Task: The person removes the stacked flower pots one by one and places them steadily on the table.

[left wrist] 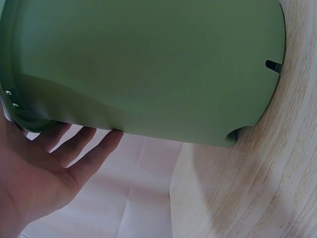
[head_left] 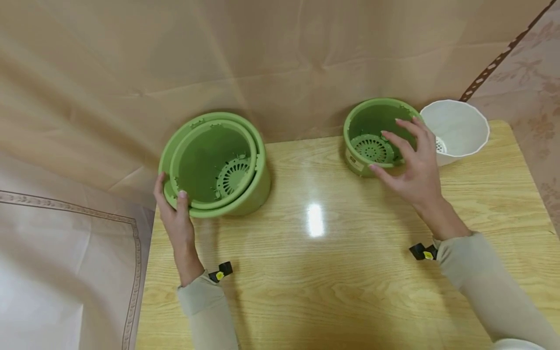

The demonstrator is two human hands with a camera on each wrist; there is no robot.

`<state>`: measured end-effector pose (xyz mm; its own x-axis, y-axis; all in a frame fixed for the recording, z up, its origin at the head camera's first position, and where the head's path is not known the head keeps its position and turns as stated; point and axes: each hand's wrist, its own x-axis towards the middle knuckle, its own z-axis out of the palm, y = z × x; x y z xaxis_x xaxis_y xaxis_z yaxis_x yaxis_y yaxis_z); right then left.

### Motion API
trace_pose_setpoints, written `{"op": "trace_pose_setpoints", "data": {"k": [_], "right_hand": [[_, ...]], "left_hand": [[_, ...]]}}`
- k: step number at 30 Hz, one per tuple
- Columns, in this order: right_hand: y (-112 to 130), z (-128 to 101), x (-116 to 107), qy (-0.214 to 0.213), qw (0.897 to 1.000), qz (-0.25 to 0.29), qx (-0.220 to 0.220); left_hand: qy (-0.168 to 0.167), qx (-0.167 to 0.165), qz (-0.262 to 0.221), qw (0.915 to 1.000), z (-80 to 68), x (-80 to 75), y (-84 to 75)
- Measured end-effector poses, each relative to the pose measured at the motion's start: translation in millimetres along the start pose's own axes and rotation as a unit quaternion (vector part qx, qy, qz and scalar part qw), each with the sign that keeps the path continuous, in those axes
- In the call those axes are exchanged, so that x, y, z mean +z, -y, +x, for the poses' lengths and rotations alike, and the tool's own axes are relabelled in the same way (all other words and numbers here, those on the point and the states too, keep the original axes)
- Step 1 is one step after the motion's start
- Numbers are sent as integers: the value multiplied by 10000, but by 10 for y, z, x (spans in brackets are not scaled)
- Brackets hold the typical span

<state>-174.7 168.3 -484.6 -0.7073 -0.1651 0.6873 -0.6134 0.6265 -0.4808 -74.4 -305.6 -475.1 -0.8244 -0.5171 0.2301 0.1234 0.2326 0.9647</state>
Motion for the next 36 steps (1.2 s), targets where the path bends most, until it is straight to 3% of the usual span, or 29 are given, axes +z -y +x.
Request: {"op": "trace_pose_setpoints", "data": {"k": [11, 25, 36], "right_hand": [[226, 201, 174, 297, 9964, 245, -751], [438, 348, 311, 892, 9912, 466, -861], [663, 491, 506, 998, 9835, 772, -1297]], "left_hand": [[172, -115, -166, 9996, -7, -27, 3], [327, -115, -569, 9978, 3, -39, 51], [226, -38, -571, 9981, -3, -15, 18]]}}
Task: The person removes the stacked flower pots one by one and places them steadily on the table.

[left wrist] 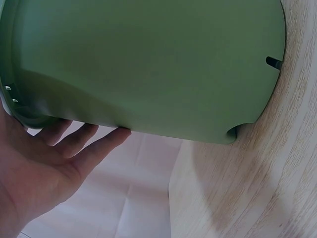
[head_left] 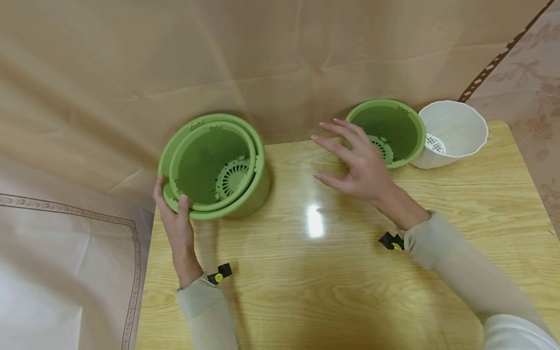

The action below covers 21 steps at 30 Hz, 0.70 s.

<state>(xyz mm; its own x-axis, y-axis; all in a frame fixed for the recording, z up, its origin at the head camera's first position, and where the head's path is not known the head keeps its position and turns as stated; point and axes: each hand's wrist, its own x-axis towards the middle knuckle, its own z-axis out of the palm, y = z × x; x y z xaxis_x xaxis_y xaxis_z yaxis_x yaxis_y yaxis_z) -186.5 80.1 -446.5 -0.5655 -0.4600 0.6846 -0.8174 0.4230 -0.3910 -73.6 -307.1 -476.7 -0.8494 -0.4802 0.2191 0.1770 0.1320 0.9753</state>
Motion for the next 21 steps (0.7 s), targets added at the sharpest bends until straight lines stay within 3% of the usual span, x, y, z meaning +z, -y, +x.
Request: {"op": "trace_pose_setpoints", "data": {"k": [21], "right_hand": [[174, 203, 143, 148, 9991, 209, -336]], "left_hand": [[-14, -17, -108, 9999, -9, 12, 20]]}}
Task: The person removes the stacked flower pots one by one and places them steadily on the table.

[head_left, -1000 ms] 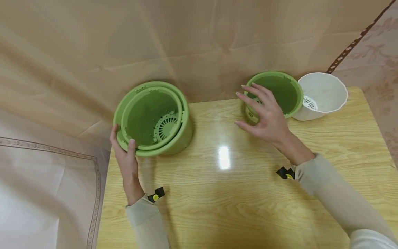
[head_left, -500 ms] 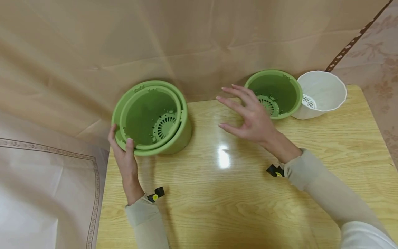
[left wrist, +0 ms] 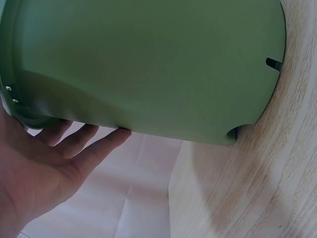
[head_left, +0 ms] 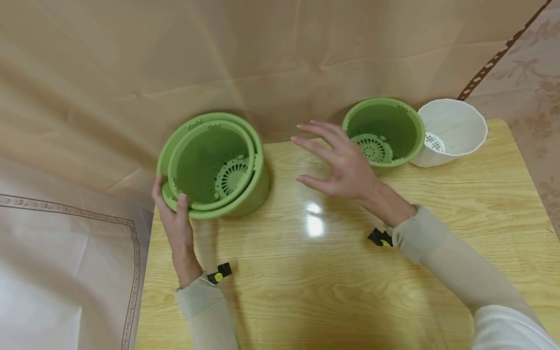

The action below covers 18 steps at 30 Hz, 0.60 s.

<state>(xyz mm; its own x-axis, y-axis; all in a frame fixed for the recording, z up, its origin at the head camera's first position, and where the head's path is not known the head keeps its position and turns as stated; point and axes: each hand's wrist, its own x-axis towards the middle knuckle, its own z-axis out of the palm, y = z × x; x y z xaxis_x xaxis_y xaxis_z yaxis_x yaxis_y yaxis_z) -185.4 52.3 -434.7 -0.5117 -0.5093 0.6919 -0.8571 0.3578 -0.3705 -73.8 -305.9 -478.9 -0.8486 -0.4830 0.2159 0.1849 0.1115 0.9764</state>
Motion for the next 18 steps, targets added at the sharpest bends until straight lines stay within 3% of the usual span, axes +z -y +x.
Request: {"op": "trace_pose_setpoints", "data": {"k": [8, 18], "right_hand": [[91, 97, 81, 157, 9986, 505, -19], [162, 202, 158, 442, 9974, 554, -102]], "left_hand": [[43, 23, 16, 10000, 16, -6, 4], [49, 4, 74, 10000, -2, -9, -11]]}}
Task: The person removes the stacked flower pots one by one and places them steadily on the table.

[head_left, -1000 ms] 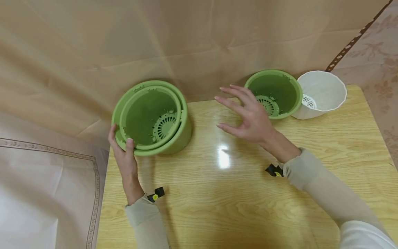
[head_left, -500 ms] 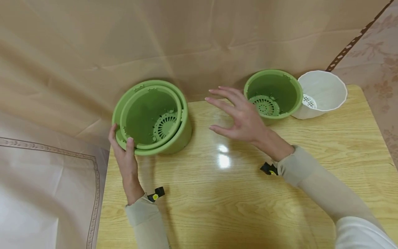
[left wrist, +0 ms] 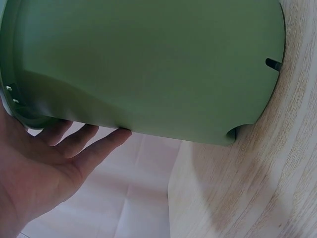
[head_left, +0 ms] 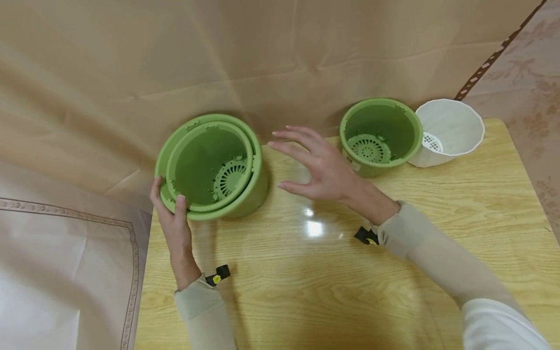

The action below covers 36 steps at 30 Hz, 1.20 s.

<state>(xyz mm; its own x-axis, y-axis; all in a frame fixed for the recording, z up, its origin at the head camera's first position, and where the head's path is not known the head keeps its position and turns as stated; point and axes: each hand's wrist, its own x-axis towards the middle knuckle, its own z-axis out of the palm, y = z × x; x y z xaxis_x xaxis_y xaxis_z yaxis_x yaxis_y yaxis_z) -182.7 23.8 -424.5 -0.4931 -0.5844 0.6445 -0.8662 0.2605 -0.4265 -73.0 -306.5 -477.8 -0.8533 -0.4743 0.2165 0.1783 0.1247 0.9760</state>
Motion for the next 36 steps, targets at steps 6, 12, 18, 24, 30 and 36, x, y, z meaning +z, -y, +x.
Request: {"op": "trace_pose_setpoints", "data": {"k": [6, 12, 18, 24, 30, 36], "right_hand": [[33, 101, 74, 295, 9994, -15, -173], [61, 194, 178, 414, 9988, -39, -248], [89, 252, 260, 569, 9978, -102, -310], [100, 285, 325, 780, 9960, -215, -383], [109, 316, 378, 1043, 9926, -408, -459], [131, 338, 417, 1364, 9883, -601, -312]], "left_hand": [[-14, -77, 12, 10000, 7, -8, 0], [-22, -15, -67, 10000, -1, -6, -6], [-3, 23, -78, 10000, -6, -4, 2], [2, 58, -73, 10000, 0, 0, 13], [-7, 86, -78, 9999, 8, 2, 13], [-34, 95, -123, 9999, 3, 5, 10]]}}
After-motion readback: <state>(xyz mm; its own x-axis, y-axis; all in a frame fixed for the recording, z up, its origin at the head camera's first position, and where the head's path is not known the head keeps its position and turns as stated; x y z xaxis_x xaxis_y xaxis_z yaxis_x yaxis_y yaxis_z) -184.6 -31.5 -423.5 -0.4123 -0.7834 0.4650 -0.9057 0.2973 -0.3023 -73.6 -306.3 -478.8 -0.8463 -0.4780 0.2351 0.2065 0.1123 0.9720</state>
